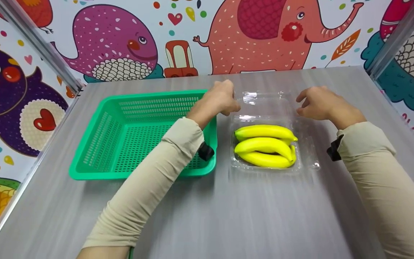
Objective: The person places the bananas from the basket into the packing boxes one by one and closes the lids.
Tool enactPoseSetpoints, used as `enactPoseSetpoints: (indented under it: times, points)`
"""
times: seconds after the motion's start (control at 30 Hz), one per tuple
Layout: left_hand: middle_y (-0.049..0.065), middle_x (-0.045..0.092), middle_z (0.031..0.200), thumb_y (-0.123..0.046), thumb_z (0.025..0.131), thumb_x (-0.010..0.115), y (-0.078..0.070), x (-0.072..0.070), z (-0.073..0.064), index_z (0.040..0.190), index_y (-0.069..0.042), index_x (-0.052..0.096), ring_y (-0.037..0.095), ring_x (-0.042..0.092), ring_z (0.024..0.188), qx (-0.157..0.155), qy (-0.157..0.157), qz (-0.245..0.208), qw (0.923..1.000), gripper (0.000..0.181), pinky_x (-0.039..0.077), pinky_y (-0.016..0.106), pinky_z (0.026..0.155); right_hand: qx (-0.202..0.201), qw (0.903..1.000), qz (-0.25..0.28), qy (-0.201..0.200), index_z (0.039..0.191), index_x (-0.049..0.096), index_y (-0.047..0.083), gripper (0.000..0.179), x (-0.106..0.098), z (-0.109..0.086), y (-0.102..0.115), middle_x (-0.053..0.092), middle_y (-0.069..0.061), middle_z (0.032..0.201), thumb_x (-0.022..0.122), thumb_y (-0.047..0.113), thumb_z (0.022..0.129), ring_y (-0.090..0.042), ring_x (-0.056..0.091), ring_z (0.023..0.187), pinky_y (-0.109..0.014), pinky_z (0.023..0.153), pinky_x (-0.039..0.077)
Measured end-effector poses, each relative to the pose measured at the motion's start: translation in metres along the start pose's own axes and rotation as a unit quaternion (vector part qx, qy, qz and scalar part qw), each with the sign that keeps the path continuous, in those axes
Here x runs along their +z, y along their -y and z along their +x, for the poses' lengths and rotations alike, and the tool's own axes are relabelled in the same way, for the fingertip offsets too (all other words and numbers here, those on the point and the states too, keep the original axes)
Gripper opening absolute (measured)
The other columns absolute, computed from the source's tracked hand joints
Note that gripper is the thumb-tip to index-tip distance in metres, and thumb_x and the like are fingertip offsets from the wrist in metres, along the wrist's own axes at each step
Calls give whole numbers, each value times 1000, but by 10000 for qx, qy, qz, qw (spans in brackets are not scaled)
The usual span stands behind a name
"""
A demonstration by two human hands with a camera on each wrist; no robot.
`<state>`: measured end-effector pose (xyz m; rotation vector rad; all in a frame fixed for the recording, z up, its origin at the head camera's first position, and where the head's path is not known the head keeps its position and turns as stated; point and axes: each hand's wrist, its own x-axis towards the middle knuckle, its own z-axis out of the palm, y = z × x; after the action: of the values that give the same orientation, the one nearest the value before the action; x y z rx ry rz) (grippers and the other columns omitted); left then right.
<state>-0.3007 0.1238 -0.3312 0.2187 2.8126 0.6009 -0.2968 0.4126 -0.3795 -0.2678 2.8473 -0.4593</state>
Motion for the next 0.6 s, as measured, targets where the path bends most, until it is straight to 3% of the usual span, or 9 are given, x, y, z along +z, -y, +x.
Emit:
enactPoseSetpoints:
  times: [0.2, 0.3, 0.6]
  points:
    - [2, 60, 108, -18, 97, 79, -2, 1, 4, 125, -17, 67, 16, 57, 78, -157, 422, 271, 9986, 30, 42, 24, 54, 65, 9996, 287, 9, 142, 64, -9, 49, 1, -1, -3, 73, -35, 126, 73, 15, 101, -44, 75, 103, -57, 83, 66]
    - [2, 62, 116, -16, 99, 76, -1, 1, 4, 129, -18, 67, 16, 61, 80, -184, 537, 311, 9979, 31, 45, 23, 54, 91, 9990, 442, 40, 145, 61, -10, 50, 2, -1, -4, 72, -35, 128, 70, 13, 102, -43, 76, 103, -55, 84, 66]
    - [1, 65, 128, -14, 101, 75, -5, -4, -2, 133, -18, 68, 14, 68, 83, -347, 686, 274, 9967, 33, 57, 21, 62, 225, 9968, 751, 180, 153, 51, -10, 57, 0, -1, -8, 66, -38, 136, 68, 16, 105, -40, 73, 103, -35, 76, 67]
